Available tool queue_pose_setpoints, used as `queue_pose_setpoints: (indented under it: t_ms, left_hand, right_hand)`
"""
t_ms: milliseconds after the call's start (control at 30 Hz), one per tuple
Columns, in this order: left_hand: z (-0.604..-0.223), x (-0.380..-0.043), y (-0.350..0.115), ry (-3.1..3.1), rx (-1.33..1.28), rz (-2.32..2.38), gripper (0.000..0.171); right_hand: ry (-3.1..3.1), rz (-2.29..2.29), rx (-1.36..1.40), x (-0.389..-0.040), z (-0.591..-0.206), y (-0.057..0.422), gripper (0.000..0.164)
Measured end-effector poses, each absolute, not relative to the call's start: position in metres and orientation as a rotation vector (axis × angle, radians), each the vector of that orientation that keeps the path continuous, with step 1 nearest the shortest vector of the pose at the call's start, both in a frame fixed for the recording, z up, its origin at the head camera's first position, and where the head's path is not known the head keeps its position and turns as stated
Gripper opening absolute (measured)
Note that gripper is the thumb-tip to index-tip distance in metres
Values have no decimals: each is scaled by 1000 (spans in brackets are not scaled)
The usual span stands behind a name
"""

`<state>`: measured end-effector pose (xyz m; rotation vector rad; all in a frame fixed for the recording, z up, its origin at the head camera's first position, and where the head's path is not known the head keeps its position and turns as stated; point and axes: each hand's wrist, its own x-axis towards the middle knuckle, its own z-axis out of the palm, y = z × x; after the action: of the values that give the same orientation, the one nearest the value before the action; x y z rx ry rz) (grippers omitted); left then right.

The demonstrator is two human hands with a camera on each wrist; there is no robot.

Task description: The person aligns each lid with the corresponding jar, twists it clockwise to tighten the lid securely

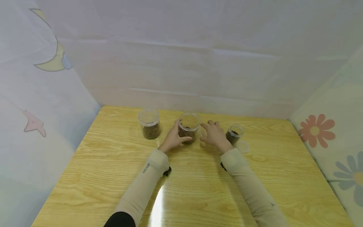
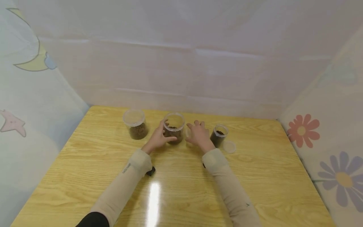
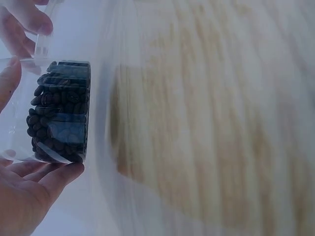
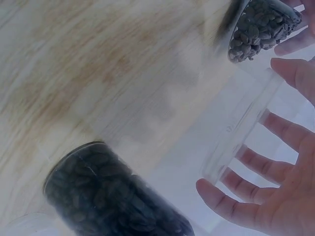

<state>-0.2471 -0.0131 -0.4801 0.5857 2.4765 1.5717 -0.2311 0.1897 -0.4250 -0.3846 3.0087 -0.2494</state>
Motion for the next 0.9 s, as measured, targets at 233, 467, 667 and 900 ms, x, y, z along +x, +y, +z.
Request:
queue_pose_setpoints:
  t_ms: [233,467,667,900]
  left_hand:
    - [-472,-239,-14,2499,594,1572,100]
    - [-468,-230,-16,2547,610,1541,99]
    - [-464,-222,-18,2572,630,1523,100]
    - [-458,-210,-20,2580,639,1522,101]
  right_hand:
    - [3032,-254,-403,-223,-422,191,67]
    - [3064,-259,-428,-210,-419,192,65]
    - [3083,-257,-433,-199,-414,191,64]
    - [3095,-308,-415,-186,-408,189,64]
